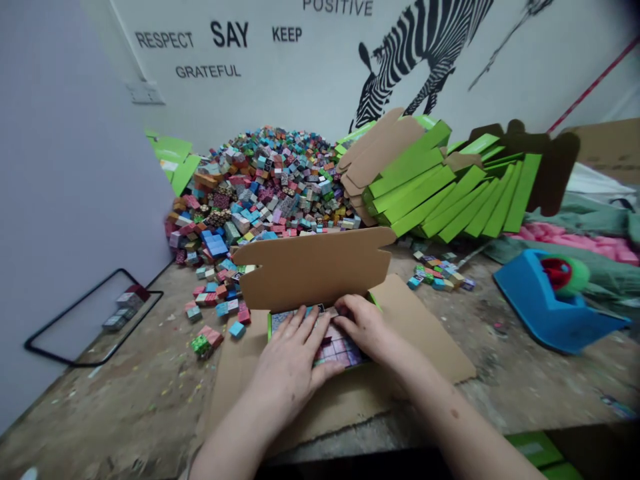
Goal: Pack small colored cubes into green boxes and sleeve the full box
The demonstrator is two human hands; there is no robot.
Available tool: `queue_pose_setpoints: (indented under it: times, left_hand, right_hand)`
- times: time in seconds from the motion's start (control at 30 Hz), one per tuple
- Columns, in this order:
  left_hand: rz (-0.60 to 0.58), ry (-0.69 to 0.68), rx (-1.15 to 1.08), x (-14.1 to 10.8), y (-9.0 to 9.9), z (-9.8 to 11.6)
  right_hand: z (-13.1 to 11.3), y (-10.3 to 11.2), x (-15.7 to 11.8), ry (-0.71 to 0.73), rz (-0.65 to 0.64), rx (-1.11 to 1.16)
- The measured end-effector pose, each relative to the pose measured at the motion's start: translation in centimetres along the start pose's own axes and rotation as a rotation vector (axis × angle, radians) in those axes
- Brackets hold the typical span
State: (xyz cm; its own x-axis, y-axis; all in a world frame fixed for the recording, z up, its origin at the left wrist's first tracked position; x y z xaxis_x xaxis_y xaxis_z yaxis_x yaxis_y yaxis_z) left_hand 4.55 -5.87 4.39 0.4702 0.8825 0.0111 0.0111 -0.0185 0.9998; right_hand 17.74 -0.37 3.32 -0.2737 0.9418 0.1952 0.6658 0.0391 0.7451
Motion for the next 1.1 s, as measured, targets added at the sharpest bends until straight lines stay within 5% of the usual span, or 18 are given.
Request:
queue_pose_setpoints:
  times: [0.2, 0.3, 0.4, 0.6, 0.83, 1.1]
  left_hand:
    - [0.204, -0.055, 0.137, -0.1, -0.7, -0.3]
    - [0.24, -0.085, 0.174, 0.0, -1.0, -0.4]
    - [0.23, -0.091, 0.183, 0.2, -1.3, -0.7]
    - [0.162, -0.056, 0.179, 0.1, -2.4, -1.4]
    - [0.032, -0.016, 0.168, 0.5, -2.2, -1.3]
    - [0.206, -0.11, 0.284, 0.2, -2.2, -1.4]
  right_hand:
    - [-1.5, 0.1, 0.0, -0.006, 0.015, 0.013]
    - [-0.9, 2.4, -0.5, 0.033, 0.101, 0.087]
    - [2.7, 6.7, -1.0, -0.057, 0.22, -0.062]
    - [13.6, 13.6, 0.0, -0.36, 0.236, -0.351]
    - [17.3, 13.4, 2.4, -0.42, 0.092, -0.453]
    - [18.1, 13.5, 2.4, -0.391, 0.104, -0.412]
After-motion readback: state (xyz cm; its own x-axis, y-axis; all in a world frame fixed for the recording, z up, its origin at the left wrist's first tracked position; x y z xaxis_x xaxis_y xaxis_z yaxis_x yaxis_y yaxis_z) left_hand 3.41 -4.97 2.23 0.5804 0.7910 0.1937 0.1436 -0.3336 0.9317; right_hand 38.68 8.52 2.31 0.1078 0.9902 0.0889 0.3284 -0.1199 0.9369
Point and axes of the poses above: each hand's wrist, its own x-axis towards the middle knuckle, its own y-axis out of the back of the hand, z = x × y, the point moved 5 cm from there along x, towards the middle knuckle, and after that the axes turned 7 degrees about x, right-handed, at the moved point
